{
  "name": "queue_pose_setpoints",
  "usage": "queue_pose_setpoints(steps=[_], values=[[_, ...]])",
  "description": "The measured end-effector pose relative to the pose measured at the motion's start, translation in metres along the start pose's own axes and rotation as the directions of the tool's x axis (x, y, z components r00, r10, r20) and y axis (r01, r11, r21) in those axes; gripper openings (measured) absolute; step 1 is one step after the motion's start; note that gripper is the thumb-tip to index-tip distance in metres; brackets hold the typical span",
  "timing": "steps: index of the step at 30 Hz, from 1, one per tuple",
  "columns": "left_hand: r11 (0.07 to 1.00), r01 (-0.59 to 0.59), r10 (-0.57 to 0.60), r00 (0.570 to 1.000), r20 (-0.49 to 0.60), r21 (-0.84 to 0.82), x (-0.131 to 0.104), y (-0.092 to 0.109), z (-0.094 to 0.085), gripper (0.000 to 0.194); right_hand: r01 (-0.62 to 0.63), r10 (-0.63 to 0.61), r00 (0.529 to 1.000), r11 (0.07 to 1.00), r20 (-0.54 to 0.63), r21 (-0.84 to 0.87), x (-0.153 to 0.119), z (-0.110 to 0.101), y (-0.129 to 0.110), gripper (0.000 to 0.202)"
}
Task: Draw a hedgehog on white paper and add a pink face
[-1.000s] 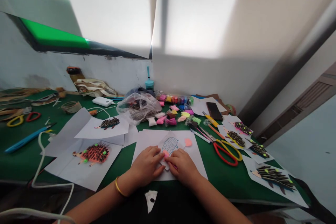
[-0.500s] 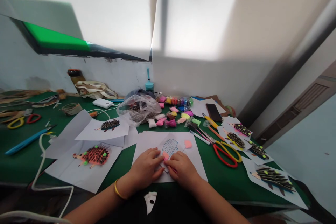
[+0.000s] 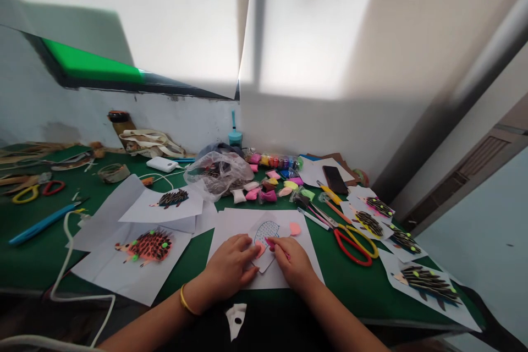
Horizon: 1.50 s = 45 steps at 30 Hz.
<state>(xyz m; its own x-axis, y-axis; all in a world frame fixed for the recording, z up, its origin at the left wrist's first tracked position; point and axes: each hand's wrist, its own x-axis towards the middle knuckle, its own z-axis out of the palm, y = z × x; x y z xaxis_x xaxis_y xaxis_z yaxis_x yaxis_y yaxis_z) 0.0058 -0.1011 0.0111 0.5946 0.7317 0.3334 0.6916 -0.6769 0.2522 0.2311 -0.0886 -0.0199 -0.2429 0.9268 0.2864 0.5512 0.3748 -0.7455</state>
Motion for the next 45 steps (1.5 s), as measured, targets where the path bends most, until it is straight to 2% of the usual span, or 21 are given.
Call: queue_pose_setpoints(steps=[4, 9, 13, 15, 19, 24, 33, 39, 45], values=[[1.0, -0.001, 0.0, 1.0, 0.016, 0.007, -0.001, -0.003, 0.004, 0.042, -0.019, 0.02, 1.0, 0.998, -0.013, 0.066, 0.001, -0.003, -0.002, 0.037], [1.0, -0.017, 0.018, 0.998, 0.058, -0.008, -0.002, -0.007, 0.007, 0.048, -0.049, 0.05, 0.999, 0.998, -0.012, 0.046, 0.004, -0.007, -0.011, 0.023], [1.0, -0.017, 0.018, 0.998, 0.062, -0.015, -0.002, -0.007, 0.008, 0.042, -0.053, 0.053, 0.998, 0.998, -0.021, 0.018, 0.005, -0.001, -0.01, 0.016], [1.0, -0.007, 0.008, 0.998, 0.06, -0.013, -0.002, -0.007, 0.008, 0.039, -0.061, 0.062, 0.998, 0.998, -0.028, 0.015, 0.006, 0.002, -0.009, 0.018], [1.0, 0.027, -0.028, 0.998, 0.061, 0.005, 0.001, -0.007, 0.011, 0.048, -0.068, 0.068, 0.998, 0.997, 0.009, -0.027, 0.01, 0.006, -0.009, 0.016], [1.0, 0.002, -0.004, 0.999, 0.05, 0.029, 0.004, -0.006, 0.01, 0.044, -0.051, 0.051, 0.999, 0.998, -0.004, -0.048, 0.012, 0.008, -0.01, 0.018], [0.999, 0.007, -0.008, 0.999, 0.032, 0.036, 0.005, -0.005, 0.008, 0.052, -0.053, 0.052, 0.999, 0.998, -0.01, -0.03, 0.01, 0.008, -0.005, 0.021], [0.999, -0.032, 0.031, 0.999, 0.029, 0.041, 0.004, -0.004, 0.007, 0.046, -0.043, 0.042, 0.999, 0.998, -0.02, -0.047, 0.008, 0.009, -0.004, 0.018], [1.0, 0.006, -0.006, 1.0, 0.025, 0.009, 0.004, -0.005, 0.009, 0.052, -0.042, 0.04, 0.999, 0.998, -0.028, -0.051, 0.008, 0.008, -0.006, 0.019]])
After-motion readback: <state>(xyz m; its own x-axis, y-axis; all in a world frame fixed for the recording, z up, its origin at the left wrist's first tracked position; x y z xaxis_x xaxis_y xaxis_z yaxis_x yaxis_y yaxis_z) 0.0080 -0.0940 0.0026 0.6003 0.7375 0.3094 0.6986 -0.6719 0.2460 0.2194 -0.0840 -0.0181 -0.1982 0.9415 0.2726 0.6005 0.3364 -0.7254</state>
